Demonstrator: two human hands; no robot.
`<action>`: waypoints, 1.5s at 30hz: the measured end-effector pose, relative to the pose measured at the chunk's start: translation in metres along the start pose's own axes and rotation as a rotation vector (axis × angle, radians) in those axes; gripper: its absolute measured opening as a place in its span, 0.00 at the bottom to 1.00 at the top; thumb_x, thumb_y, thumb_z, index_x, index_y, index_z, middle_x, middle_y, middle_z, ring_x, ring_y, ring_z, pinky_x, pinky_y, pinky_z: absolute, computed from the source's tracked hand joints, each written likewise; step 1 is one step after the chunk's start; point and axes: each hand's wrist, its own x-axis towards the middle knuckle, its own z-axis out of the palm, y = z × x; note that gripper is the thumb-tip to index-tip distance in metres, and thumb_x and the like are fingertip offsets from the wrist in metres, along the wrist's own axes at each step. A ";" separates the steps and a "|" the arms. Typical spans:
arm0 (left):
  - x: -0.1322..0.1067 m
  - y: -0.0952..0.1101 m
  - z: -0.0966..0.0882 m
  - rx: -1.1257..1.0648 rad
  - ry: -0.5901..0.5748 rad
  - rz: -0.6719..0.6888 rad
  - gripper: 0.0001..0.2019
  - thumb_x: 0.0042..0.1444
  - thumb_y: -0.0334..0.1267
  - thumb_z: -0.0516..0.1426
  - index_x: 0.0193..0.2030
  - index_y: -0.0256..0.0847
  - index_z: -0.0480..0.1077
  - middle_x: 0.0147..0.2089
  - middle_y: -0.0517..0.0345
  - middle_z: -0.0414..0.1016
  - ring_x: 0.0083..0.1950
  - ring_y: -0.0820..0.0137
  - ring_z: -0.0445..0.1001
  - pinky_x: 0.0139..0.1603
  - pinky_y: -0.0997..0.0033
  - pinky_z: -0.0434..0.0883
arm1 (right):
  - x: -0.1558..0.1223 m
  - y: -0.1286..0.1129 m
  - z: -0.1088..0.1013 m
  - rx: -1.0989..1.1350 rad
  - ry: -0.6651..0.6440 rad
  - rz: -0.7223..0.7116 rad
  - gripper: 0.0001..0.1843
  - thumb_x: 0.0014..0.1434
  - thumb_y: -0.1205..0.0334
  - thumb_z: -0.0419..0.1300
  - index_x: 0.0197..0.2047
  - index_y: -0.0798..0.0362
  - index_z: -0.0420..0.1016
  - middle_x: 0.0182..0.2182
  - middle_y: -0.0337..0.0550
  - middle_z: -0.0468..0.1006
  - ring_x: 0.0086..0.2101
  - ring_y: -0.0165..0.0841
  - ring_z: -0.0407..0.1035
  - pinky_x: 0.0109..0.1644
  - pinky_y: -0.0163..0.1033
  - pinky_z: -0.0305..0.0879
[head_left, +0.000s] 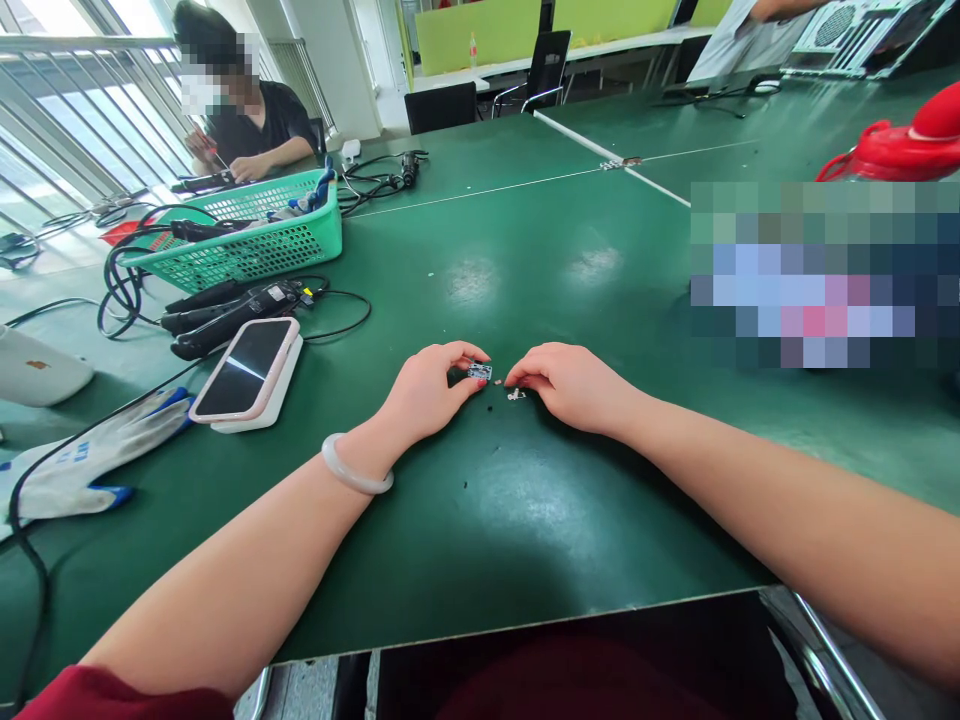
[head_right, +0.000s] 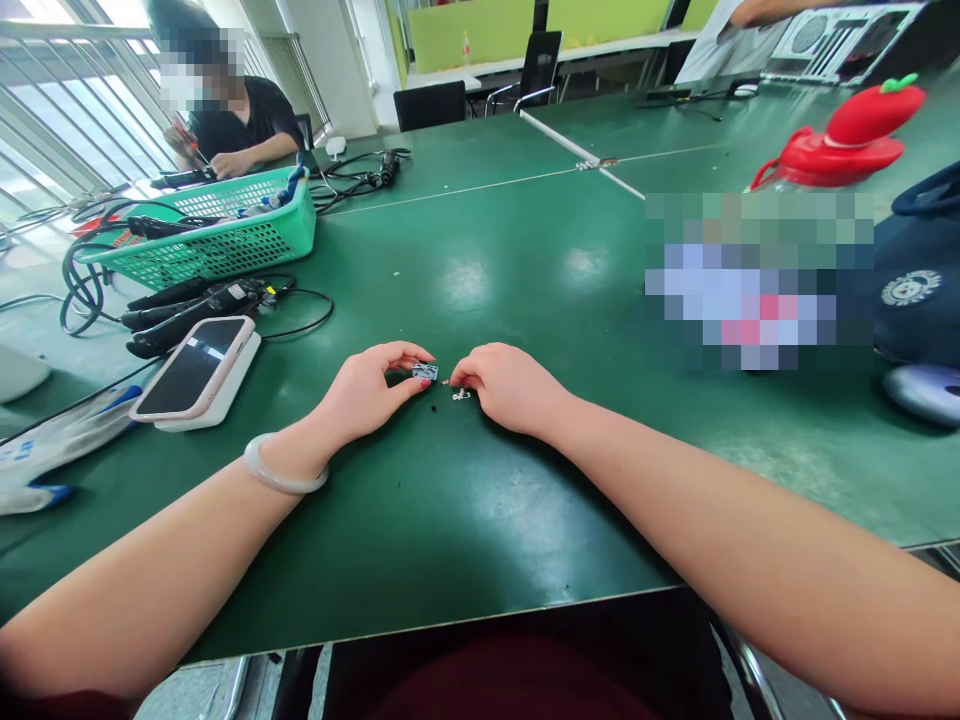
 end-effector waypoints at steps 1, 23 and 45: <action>0.000 0.000 0.000 0.001 -0.001 0.001 0.12 0.52 0.37 0.59 0.44 0.46 0.73 0.41 0.60 0.79 0.44 0.66 0.75 0.49 0.61 0.70 | 0.000 0.001 0.000 -0.003 -0.001 0.003 0.13 0.59 0.72 0.53 0.37 0.52 0.79 0.35 0.42 0.79 0.39 0.34 0.70 0.46 0.39 0.64; 0.000 0.002 -0.001 0.012 -0.020 0.014 0.10 0.51 0.38 0.60 0.41 0.45 0.73 0.41 0.59 0.78 0.44 0.66 0.75 0.48 0.63 0.69 | -0.003 0.001 -0.004 -0.180 0.058 -0.077 0.09 0.60 0.66 0.55 0.31 0.53 0.76 0.32 0.44 0.76 0.38 0.37 0.67 0.43 0.41 0.62; -0.005 0.009 -0.001 -0.252 -0.106 0.059 0.13 0.45 0.42 0.65 0.36 0.41 0.72 0.40 0.58 0.77 0.43 0.67 0.75 0.48 0.64 0.70 | -0.007 -0.017 0.001 0.204 0.213 -0.063 0.06 0.57 0.63 0.58 0.30 0.52 0.75 0.30 0.40 0.73 0.29 0.29 0.64 0.34 0.35 0.60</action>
